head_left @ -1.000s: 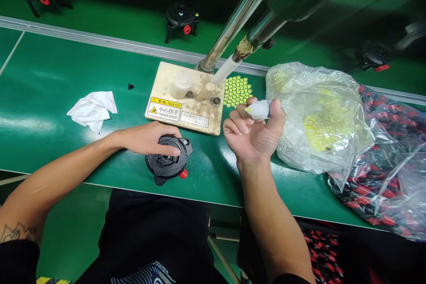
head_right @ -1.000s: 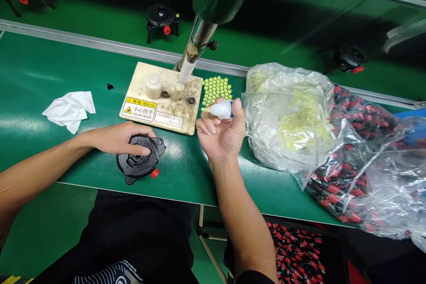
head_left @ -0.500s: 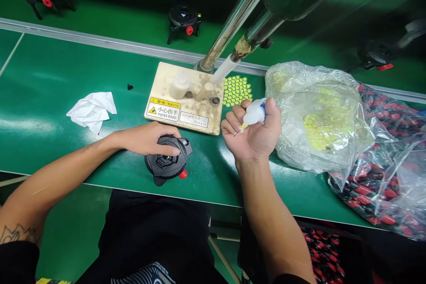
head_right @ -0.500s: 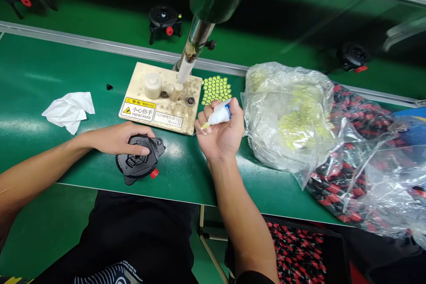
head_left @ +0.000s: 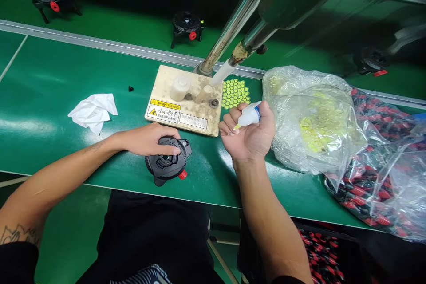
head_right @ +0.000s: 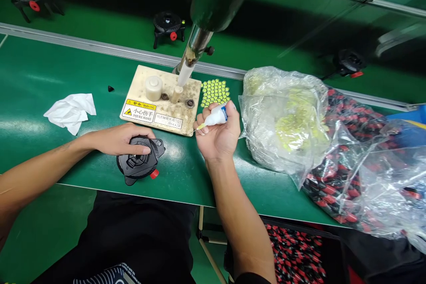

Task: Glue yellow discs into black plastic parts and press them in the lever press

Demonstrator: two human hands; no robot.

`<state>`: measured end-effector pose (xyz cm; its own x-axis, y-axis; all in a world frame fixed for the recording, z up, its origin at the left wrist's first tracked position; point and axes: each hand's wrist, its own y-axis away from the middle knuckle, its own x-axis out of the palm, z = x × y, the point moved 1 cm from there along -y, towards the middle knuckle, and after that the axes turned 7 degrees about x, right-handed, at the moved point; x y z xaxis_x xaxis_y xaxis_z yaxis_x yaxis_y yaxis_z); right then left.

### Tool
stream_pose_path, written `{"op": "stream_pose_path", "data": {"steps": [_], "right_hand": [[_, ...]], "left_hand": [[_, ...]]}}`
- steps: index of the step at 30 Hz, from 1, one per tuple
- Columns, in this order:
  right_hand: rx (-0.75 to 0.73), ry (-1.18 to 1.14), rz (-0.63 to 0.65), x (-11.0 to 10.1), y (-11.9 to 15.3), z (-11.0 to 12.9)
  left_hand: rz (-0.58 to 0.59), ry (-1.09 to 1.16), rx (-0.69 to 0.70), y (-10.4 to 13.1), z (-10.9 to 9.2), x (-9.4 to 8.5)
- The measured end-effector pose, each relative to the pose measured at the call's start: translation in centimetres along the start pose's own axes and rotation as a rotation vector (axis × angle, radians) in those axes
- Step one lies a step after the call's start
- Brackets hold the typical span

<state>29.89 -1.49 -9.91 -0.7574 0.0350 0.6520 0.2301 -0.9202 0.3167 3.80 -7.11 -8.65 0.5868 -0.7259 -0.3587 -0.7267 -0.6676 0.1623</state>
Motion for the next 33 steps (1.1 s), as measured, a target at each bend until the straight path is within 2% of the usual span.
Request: {"op": "stream_pose_path", "data": {"steps": [33], "right_hand": [[-0.021, 0.051, -0.036, 0.24, -0.16, -0.47]], "left_hand": [[-0.009, -0.041, -0.001, 0.05, 0.05, 0.07]]}}
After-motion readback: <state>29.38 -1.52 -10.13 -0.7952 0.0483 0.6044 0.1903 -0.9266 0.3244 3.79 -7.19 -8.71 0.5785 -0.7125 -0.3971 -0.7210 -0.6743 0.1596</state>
